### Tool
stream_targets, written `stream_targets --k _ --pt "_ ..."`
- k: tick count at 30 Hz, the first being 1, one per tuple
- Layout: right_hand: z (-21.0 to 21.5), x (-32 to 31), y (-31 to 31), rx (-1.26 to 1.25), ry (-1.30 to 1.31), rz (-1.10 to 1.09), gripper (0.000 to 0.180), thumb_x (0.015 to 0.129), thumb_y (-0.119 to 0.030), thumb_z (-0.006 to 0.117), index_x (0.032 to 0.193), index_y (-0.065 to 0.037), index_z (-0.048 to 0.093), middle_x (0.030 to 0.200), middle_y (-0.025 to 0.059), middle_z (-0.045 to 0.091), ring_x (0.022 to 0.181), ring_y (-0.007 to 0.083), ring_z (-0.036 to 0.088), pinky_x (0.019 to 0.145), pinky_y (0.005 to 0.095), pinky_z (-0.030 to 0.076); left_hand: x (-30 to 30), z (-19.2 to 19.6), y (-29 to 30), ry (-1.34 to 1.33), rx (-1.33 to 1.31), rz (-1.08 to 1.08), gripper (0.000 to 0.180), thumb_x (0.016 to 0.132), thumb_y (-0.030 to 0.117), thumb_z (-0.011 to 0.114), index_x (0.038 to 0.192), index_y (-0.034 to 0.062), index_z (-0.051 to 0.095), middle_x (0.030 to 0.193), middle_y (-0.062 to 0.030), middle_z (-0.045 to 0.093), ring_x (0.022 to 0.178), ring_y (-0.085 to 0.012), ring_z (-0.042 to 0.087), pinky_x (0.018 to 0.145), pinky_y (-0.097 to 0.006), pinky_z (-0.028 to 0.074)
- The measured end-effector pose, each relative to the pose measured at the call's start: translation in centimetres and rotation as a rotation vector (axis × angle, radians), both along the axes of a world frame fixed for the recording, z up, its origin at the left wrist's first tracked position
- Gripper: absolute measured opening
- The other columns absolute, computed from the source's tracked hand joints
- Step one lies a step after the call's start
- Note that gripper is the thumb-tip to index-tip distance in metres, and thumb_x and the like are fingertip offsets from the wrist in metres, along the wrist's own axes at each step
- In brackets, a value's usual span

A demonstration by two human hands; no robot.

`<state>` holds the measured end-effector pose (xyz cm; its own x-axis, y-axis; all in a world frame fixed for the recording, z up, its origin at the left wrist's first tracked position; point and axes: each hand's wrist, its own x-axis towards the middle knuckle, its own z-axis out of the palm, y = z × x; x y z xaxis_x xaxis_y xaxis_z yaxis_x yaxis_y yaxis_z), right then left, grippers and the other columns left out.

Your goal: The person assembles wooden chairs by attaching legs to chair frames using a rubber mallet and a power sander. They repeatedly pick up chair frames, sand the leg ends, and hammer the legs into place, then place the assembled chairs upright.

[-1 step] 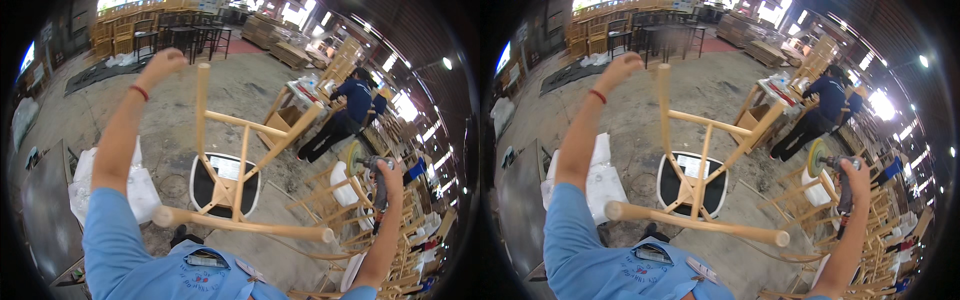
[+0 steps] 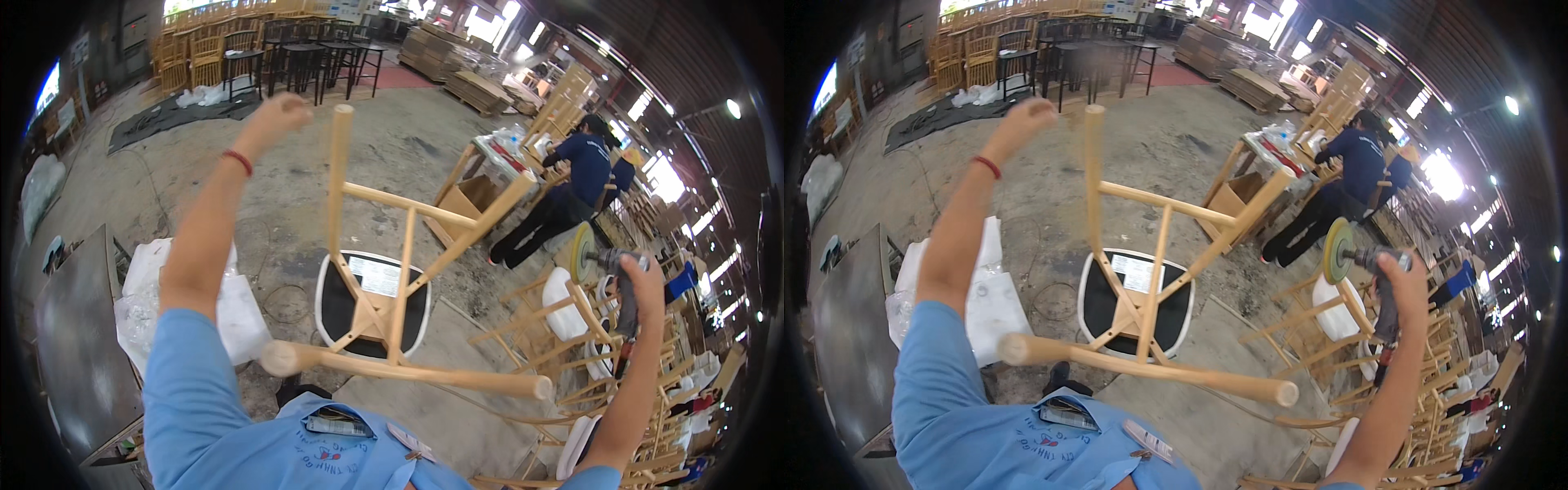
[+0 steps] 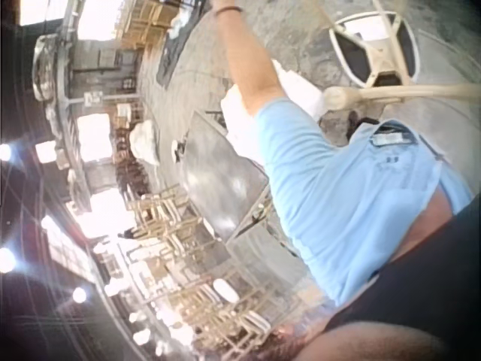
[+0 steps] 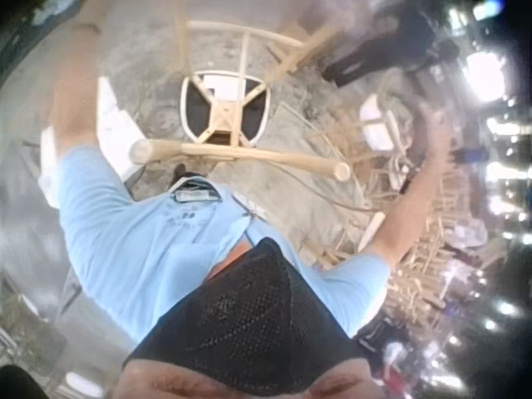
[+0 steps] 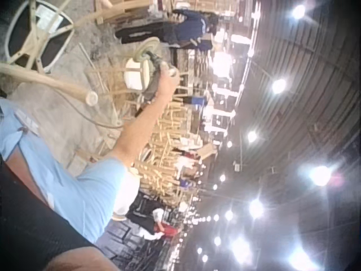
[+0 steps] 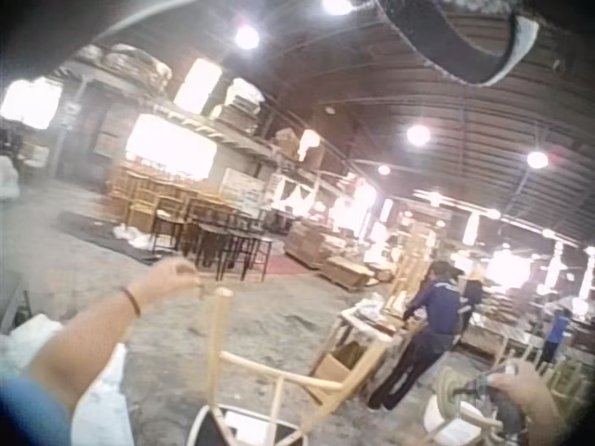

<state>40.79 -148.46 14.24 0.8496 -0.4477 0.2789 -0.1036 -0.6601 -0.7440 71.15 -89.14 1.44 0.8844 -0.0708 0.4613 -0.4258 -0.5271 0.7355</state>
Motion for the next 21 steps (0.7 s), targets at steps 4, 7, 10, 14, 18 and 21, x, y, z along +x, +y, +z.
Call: stream_targets --k 4,7,10,14,18,21 --pt "4.4 8.9 12.6 -0.118 0.010 0.167 0.034 0.084 -0.023 0.071 0.106 -0.002 0.057 0.068 0.0081 0.061 0.049 0.0154 0.058 0.043 0.0293 0.045 3.5 -7.6 -1.0 0.223 -0.195 -0.111 0.087 0.077 0.040 0.080 0.140 -0.0071 0.042 0.135 -0.0282 0.053 0.116 -0.0321 0.060 0.097 -0.038 0.049" --pt "6.5 16.7 23.1 -0.211 0.121 0.336 0.036 0.082 -0.026 0.073 0.104 0.000 0.061 0.069 0.0075 0.062 0.051 0.0144 0.059 0.045 0.0279 0.047 7.0 -9.1 -3.2 0.118 -0.338 -0.141 0.085 0.076 0.035 0.082 0.139 -0.0063 0.043 0.129 -0.0257 0.056 0.113 -0.0312 0.060 0.098 -0.037 0.048" --pt "8.0 23.9 32.2 -0.394 0.182 0.421 0.043 0.077 -0.033 0.077 0.099 0.001 0.065 0.076 0.0095 0.066 0.060 0.0170 0.063 0.056 0.0299 0.052 9.8 -8.6 -4.7 0.201 -0.458 -0.384 0.066 0.077 0.027 0.080 0.129 -0.0021 0.051 0.116 -0.0184 0.063 0.106 -0.0259 0.062 0.095 -0.036 0.048" --pt "7.4 31.1 39.9 -0.600 0.307 0.453 0.051 0.077 -0.031 0.077 0.110 0.005 0.061 0.077 0.0117 0.067 0.056 0.0155 0.062 0.047 0.0294 0.049 9.5 -10.0 -8.0 0.191 -0.543 -0.378 0.047 0.078 0.018 0.075 0.118 0.0019 0.055 0.106 -0.0136 0.066 0.101 -0.0226 0.063 0.090 -0.037 0.049" --pt "6.0 34.9 45.7 -0.465 0.483 0.436 0.055 0.073 -0.034 0.079 0.109 0.004 0.065 0.084 0.0143 0.069 0.059 0.0181 0.065 0.053 0.0319 0.053 10.6 -11.1 -6.9 0.134 -0.664 -0.419 0.039 0.078 0.012 0.072 0.113 0.0032 0.056 0.103 -0.0143 0.067 0.099 -0.0268 0.065 0.087 -0.038 0.050" --pt "5.4 37.2 47.2 -0.578 0.509 0.477 0.057 0.072 -0.034 0.080 0.112 0.003 0.066 0.085 0.0157 0.069 0.058 0.0181 0.066 0.052 0.0326 0.052 11.8 -11.3 -5.5 0.062 -0.717 -0.360 0.039 0.079 0.011 0.070 0.114 0.0033 0.055 0.103 -0.0166 0.067 0.099 -0.0319 0.066 0.086 -0.040 0.050"
